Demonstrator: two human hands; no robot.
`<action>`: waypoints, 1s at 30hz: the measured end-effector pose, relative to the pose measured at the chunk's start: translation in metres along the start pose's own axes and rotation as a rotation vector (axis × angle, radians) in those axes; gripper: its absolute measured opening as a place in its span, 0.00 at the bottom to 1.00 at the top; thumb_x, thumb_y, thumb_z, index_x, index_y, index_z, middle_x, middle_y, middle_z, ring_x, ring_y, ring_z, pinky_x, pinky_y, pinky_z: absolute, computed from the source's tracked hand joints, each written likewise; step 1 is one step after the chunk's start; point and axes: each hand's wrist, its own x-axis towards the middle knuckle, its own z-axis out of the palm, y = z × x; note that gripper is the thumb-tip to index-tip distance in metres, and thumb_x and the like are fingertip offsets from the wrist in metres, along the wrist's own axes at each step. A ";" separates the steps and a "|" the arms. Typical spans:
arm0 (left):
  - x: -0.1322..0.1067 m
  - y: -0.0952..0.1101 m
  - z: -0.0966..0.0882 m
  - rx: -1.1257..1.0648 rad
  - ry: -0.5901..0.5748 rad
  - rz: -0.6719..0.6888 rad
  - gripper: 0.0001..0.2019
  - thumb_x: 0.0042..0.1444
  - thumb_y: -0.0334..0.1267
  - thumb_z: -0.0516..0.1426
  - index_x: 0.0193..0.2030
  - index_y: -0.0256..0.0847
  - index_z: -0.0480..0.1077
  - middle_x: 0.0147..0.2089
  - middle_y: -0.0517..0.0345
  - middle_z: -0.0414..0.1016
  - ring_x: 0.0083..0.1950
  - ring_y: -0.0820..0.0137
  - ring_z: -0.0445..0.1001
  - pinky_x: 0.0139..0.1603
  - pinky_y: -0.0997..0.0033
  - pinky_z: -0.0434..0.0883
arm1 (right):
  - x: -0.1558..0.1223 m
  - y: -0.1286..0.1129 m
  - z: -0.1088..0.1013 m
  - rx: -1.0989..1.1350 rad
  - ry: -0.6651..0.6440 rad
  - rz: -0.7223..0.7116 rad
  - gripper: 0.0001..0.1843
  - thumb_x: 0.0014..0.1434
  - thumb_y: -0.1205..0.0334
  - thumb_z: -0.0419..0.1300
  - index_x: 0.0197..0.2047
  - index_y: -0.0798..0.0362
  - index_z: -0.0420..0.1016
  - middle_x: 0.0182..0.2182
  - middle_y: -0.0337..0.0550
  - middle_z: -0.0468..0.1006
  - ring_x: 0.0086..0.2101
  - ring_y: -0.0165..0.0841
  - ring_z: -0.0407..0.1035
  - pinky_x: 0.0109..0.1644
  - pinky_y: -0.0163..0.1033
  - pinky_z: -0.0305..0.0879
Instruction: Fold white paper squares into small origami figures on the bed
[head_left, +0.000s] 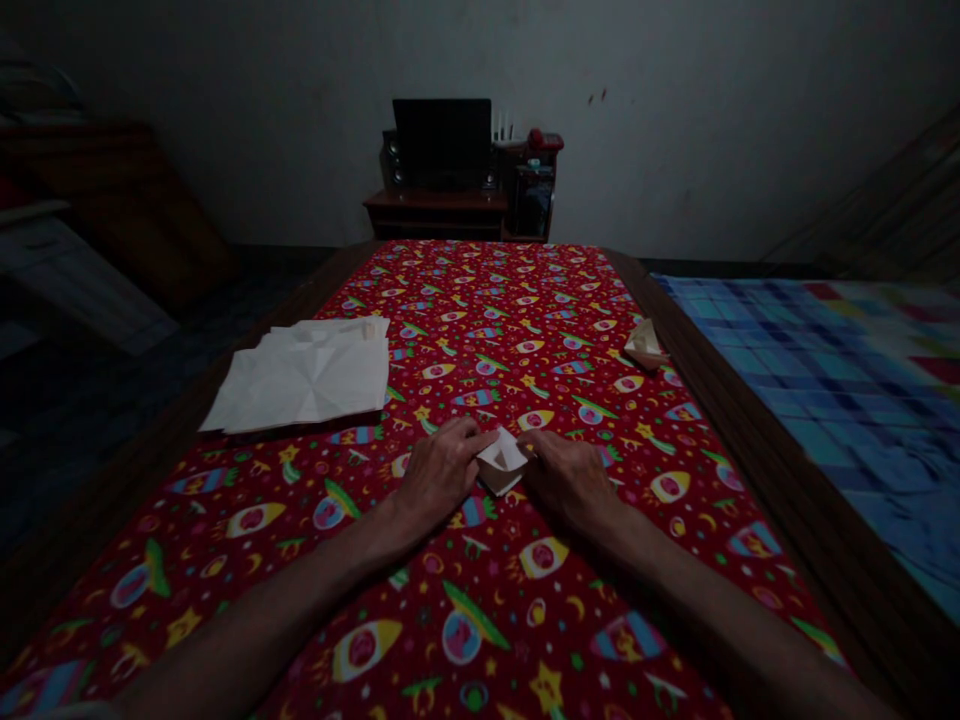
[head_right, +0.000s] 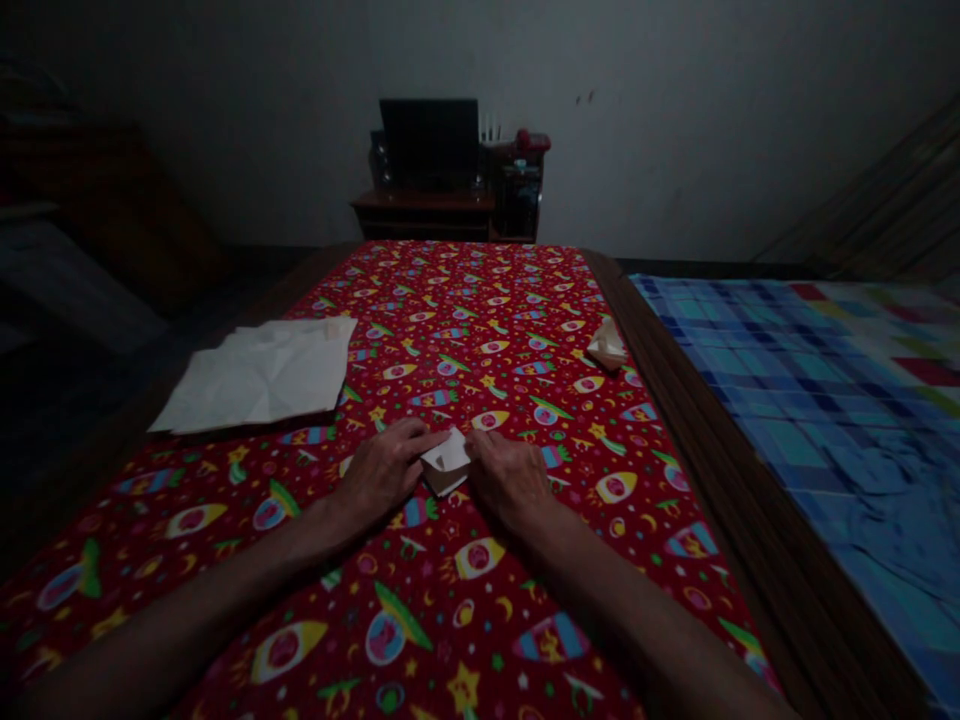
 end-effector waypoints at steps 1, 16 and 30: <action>0.001 0.001 -0.001 0.014 -0.014 0.010 0.22 0.51 0.22 0.52 0.51 0.45 0.68 0.43 0.55 0.69 0.45 0.66 0.69 0.43 0.69 0.70 | -0.001 0.000 0.000 -0.030 -0.011 -0.011 0.08 0.57 0.68 0.52 0.38 0.55 0.70 0.28 0.42 0.75 0.24 0.28 0.64 0.25 0.35 0.44; -0.004 -0.001 0.001 -0.123 0.198 0.241 0.13 0.61 0.29 0.51 0.51 0.38 0.66 0.43 0.51 0.69 0.44 0.68 0.68 0.44 0.67 0.69 | -0.004 0.008 0.001 -0.083 0.093 -0.132 0.09 0.59 0.68 0.51 0.34 0.56 0.73 0.26 0.42 0.70 0.24 0.28 0.59 0.25 0.34 0.46; -0.006 -0.005 -0.001 -0.031 0.047 0.356 0.11 0.61 0.32 0.49 0.47 0.43 0.69 0.35 0.56 0.65 0.35 0.70 0.64 0.33 0.73 0.63 | -0.008 0.007 0.004 -0.132 0.022 -0.120 0.06 0.56 0.70 0.54 0.32 0.54 0.72 0.27 0.40 0.69 0.26 0.28 0.58 0.27 0.36 0.43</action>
